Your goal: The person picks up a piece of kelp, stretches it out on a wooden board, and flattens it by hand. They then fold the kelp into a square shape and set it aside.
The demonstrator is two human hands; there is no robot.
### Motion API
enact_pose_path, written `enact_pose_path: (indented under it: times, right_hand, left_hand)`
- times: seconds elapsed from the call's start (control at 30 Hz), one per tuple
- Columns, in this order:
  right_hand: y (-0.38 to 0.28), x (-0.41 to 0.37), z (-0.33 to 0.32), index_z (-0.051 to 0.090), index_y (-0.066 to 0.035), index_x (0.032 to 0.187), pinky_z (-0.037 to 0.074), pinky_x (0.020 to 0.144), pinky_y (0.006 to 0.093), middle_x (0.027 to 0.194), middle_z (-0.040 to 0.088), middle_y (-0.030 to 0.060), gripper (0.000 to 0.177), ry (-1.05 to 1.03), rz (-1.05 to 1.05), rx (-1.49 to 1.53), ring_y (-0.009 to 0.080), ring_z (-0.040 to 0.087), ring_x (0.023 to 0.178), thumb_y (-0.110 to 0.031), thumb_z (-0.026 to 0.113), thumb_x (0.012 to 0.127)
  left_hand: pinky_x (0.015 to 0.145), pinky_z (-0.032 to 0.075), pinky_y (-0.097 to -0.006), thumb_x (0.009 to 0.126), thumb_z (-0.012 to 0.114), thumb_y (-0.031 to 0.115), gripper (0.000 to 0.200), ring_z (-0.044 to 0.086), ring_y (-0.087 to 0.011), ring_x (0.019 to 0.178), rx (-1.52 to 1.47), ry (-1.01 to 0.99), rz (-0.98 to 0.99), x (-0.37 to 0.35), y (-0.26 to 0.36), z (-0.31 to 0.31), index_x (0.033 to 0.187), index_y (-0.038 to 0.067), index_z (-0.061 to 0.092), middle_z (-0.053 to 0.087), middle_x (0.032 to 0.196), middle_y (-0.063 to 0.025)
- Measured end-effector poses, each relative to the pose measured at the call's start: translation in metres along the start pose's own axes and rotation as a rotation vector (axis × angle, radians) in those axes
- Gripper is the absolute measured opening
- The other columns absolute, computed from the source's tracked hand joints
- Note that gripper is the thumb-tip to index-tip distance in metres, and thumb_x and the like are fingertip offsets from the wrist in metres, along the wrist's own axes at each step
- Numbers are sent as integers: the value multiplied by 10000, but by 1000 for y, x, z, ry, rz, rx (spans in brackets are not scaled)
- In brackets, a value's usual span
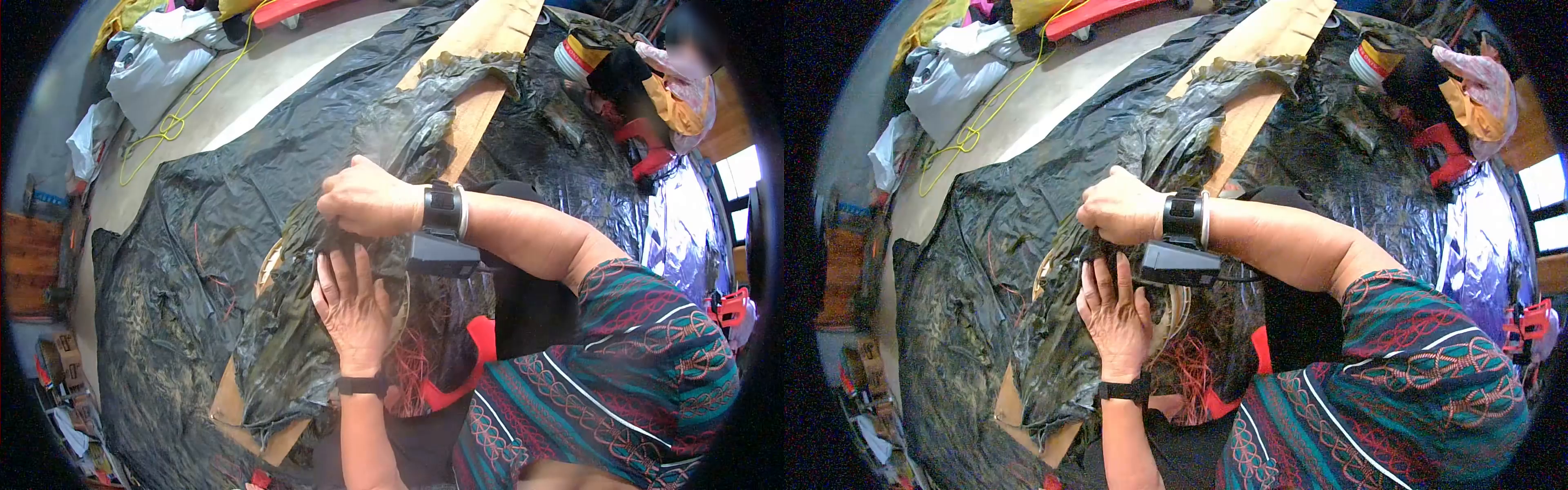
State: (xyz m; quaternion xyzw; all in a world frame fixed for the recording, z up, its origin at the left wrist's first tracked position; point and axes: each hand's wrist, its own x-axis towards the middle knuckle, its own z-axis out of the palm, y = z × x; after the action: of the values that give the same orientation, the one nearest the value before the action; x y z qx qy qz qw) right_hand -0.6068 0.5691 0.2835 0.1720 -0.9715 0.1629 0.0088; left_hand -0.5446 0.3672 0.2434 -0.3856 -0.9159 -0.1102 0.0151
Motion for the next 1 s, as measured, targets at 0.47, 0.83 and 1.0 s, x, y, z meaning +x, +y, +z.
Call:
enact_pose_path:
  times: [0.47, 0.83, 1.0]
  right_hand:
    - [-3, 22, 15, 627, -163, 744, 440, 795, 370, 844, 582, 12, 36, 431, -27, -180, 207, 609, 869, -195, 640, 737]
    - [36, 11, 8, 631, -130, 921, 477, 786, 419, 908, 593, 83, 221, 692, 211, 34, 290, 608, 909, -240, 735, 760]
    - [126, -36, -27, 660, -59, 1071, 508, 867, 440, 1025, 634, 193, 315, 1005, 764, 110, 359, 621, 988, -287, 681, 854]
  left_hand:
    - [1143, 225, -511, 981, 447, 310, 584, 248, -357, 1472, 23, -50, -19, 1, 4, -4, 1524, 109, 366, 280, 1600, -167]
    - [1153, 220, -524, 943, 521, 253, 591, 250, -379, 1466, 48, -74, -6, 1, 3, -2, 1490, 70, 395, 251, 1610, -186]
    - [1160, 224, -513, 907, 585, 251, 616, 258, -374, 1462, 62, -57, 0, 0, 1, -1, 1475, 76, 421, 287, 1589, -191]
